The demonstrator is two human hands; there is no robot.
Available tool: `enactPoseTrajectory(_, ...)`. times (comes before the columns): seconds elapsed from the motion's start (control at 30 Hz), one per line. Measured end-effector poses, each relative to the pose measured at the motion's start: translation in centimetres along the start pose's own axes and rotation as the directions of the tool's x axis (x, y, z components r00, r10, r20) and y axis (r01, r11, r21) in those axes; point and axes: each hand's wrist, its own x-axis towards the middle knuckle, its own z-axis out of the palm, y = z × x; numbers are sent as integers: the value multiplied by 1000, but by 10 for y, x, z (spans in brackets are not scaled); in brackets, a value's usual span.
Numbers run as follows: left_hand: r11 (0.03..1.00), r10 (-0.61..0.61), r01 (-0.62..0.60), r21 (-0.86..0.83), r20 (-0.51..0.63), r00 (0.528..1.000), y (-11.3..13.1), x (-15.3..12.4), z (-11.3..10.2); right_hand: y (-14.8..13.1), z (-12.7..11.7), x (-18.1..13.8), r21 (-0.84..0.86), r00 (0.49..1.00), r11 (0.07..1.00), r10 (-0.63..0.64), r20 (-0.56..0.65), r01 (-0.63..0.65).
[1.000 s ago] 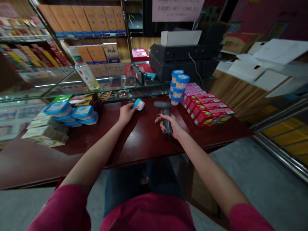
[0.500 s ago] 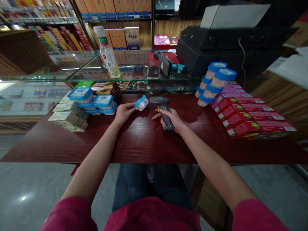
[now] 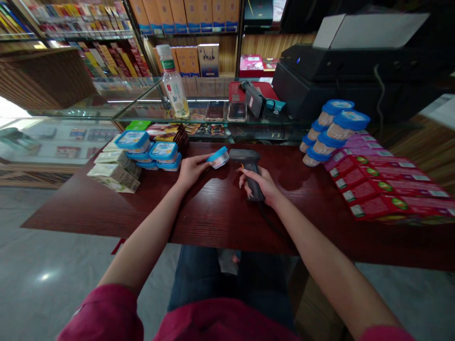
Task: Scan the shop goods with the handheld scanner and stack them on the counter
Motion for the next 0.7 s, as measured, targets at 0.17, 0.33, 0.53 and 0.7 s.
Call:
enactPoseTrajectory(0.17, 974, 145, -110, 196, -175, 974, 18, -13, -10, 0, -3, 0, 6, 1000, 1000, 10, -22, -10)
enactPoseTrajectory(0.33, 873, 330, -116, 474, -398, 856, 45, -31, -47, -1, -2, -1, -16, 999, 999, 39, -26, -40)
enactPoseTrajectory(0.53, 785, 397, -35, 618, -460, 794, 47, -42, -83, -3, 2, -2, -46, 998, 997, 55, -23, -56)
enactPoseTrajectory(0.7, 718, 376, 15, 696, -407, 832, 27, -33, -83, -3, 1, -2, -41, 998, 998, 51, -36, -53)
